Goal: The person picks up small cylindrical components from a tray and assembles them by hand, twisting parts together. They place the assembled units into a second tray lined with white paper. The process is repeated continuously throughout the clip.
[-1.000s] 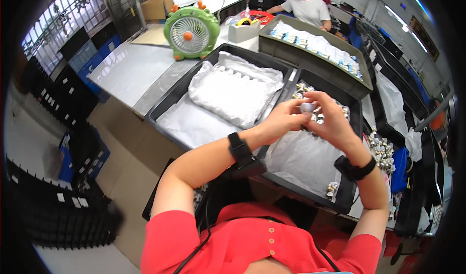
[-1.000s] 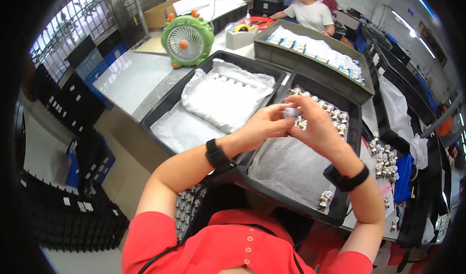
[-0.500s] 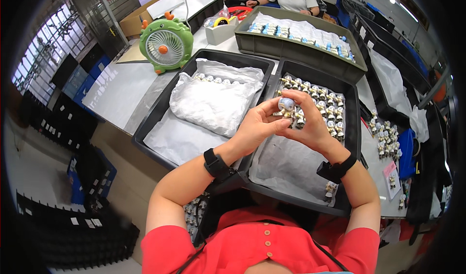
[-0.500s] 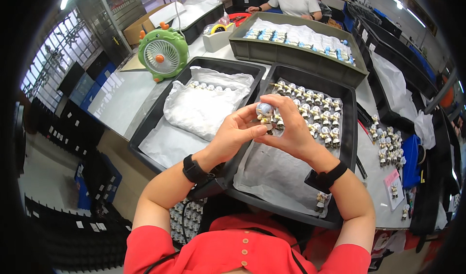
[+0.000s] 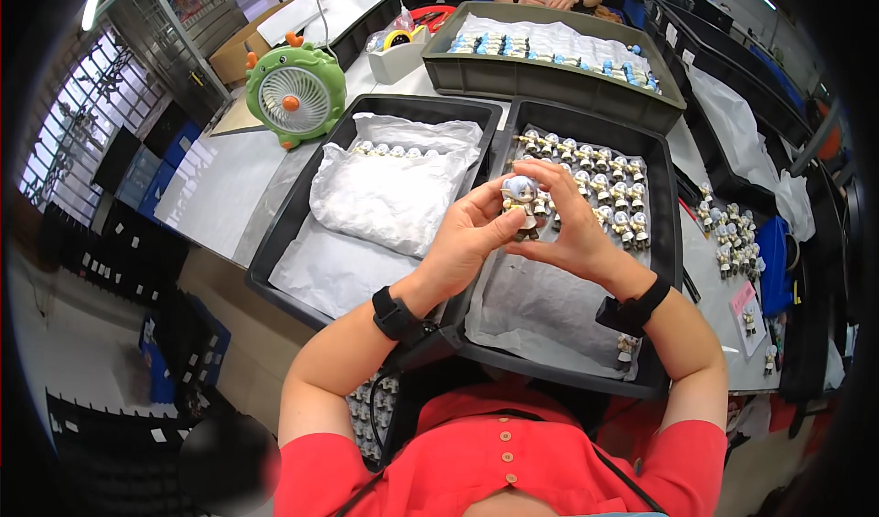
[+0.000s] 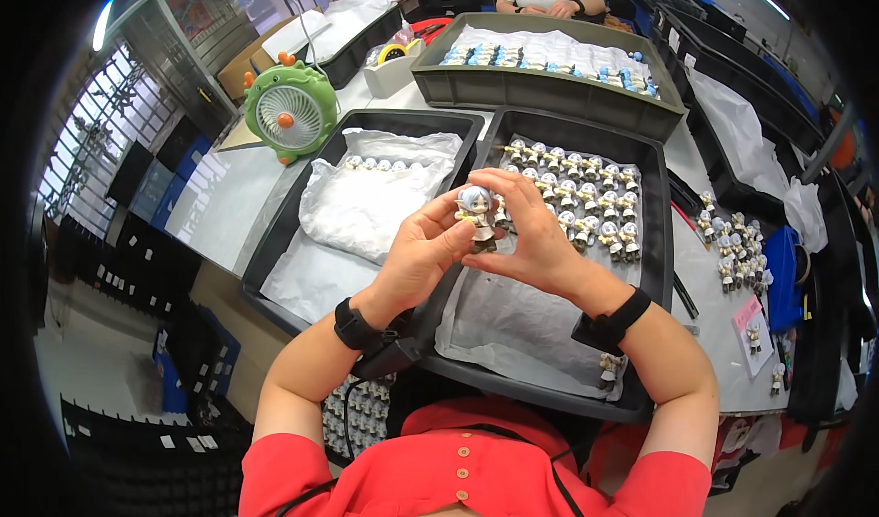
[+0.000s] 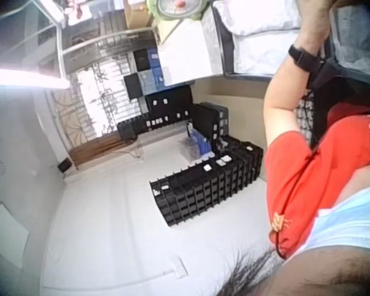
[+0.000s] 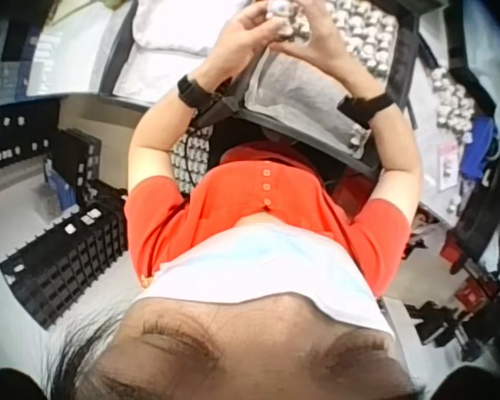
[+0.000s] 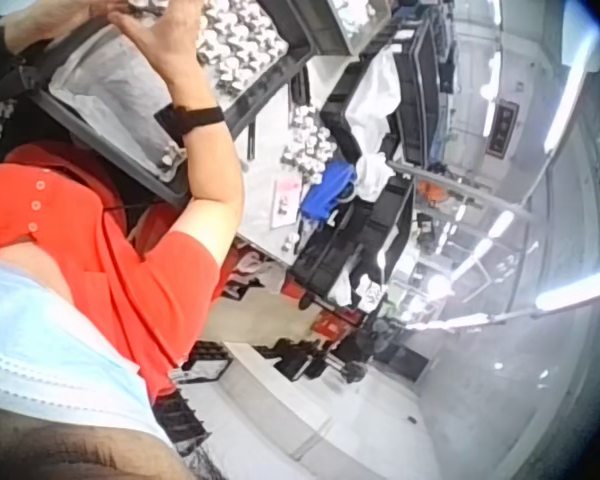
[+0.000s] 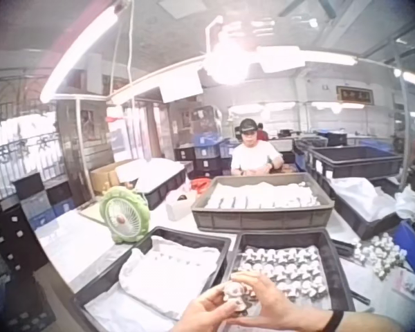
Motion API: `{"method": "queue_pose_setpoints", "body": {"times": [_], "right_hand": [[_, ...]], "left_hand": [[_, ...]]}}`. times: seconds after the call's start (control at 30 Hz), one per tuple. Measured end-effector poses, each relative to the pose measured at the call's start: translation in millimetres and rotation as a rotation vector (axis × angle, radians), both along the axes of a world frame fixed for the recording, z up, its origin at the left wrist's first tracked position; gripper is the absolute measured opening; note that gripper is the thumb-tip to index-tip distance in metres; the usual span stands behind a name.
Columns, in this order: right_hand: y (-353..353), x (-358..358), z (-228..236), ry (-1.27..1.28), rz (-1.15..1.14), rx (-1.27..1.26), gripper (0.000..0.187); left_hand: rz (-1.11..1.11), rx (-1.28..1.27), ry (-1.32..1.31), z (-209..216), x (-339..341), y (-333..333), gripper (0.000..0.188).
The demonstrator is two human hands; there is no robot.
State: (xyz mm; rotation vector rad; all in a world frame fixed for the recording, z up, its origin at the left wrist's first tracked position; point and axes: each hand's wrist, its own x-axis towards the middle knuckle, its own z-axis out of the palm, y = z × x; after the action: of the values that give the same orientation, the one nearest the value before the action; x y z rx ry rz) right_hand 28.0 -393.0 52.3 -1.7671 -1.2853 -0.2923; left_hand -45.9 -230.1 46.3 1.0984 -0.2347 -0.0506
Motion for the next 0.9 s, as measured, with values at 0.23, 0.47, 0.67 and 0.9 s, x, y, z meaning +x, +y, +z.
{"method": "queue_pose_setpoints", "body": {"times": [0.23, 0.47, 0.67, 0.9], "right_hand": [[-0.8, -0.3, -1.6, 0.071, 0.014, 0.003, 0.077], [-1.8, 0.2, -1.8, 0.088, 0.025, 0.0, 0.074], [-0.9, -1.3, -0.3, 0.157, 0.034, 0.054, 0.069], [0.0, -2.0, 2.7, -0.113, -0.05, 0.087, 0.069]], "left_hand": [[-0.079, -0.08, 0.031, -0.8, 0.0, 3.4, 0.049], [-0.118, -0.127, 0.045, 1.3, -1.1, 3.6, 0.048], [-0.136, -0.179, 0.076, 2.8, -0.1, 4.2, 0.045], [-0.038, -0.086, 0.092, -2.8, -1.0, -1.6, 0.04]]}}
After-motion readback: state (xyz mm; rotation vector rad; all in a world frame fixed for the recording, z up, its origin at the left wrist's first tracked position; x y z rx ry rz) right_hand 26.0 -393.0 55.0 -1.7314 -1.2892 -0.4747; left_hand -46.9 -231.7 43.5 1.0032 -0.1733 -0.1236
